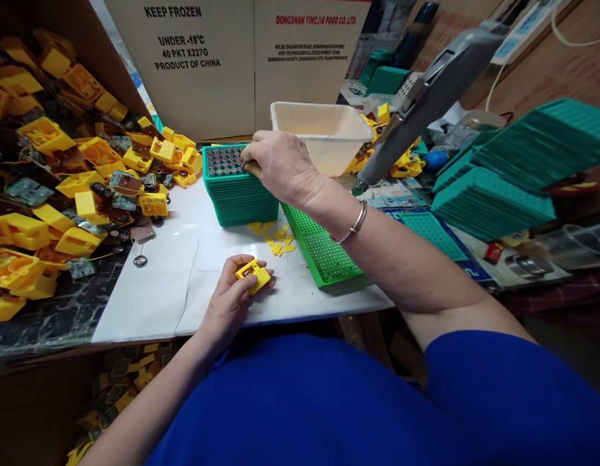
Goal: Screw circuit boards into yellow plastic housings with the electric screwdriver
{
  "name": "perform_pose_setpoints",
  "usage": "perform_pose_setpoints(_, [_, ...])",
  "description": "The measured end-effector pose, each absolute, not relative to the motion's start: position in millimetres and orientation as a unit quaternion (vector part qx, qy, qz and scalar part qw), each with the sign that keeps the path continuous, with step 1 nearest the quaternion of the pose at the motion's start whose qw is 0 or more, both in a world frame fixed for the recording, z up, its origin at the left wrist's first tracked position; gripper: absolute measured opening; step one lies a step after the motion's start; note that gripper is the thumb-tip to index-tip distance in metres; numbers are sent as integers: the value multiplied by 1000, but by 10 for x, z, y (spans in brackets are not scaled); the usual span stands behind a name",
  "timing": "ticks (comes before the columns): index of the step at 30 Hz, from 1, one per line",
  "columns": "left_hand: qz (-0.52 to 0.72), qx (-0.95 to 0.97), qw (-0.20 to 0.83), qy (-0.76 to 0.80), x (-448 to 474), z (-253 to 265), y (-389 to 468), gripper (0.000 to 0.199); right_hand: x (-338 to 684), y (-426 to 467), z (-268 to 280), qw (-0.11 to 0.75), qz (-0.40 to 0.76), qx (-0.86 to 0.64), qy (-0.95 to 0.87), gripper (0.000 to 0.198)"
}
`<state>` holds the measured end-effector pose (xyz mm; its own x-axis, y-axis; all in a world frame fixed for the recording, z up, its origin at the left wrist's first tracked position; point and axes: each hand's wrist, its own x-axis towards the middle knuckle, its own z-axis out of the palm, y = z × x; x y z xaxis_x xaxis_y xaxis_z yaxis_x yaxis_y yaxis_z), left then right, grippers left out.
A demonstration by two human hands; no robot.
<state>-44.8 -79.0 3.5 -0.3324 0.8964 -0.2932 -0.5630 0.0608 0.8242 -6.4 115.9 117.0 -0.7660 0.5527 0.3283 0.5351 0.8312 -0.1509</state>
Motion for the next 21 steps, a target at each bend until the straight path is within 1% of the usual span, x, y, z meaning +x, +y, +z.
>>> perform_pose_setpoints(2, [662,176,553,475,-448,38,-791,29,-104,1146,1207,158,19,-311,-937,24])
perform_pose_setpoints(4, [661,180,551,476,-448,44,-796,30,-112,1135,1227,155,22,-320,-934,23])
perform_pose_setpoints(7, [666,186,547,472,-450,59,-812,33,-25,1041,1205,213,45,-301,-929,21])
perform_pose_setpoints(9, [673,186,544,466,-458,64,-826,37,99,904,1140,245,114,-257,-928,19])
perform_pose_setpoints(10, [679,187,540,461,-464,64,-832,39,170,822,1089,242,168,-231,-927,17])
perform_pose_setpoints(13, [702,214,513,446,-486,37,-844,42,368,579,887,157,329,-169,-916,12])
perform_pose_setpoints(15, [706,248,493,443,-497,-1,-850,42,454,463,748,104,372,-161,-908,12])
perform_pose_setpoints(17, [698,278,485,448,-502,-49,-856,41,499,391,650,77,361,-172,-913,14])
perform_pose_setpoints(21, [675,322,447,491,-500,-130,-865,40,515,300,603,45,270,-196,-942,17])
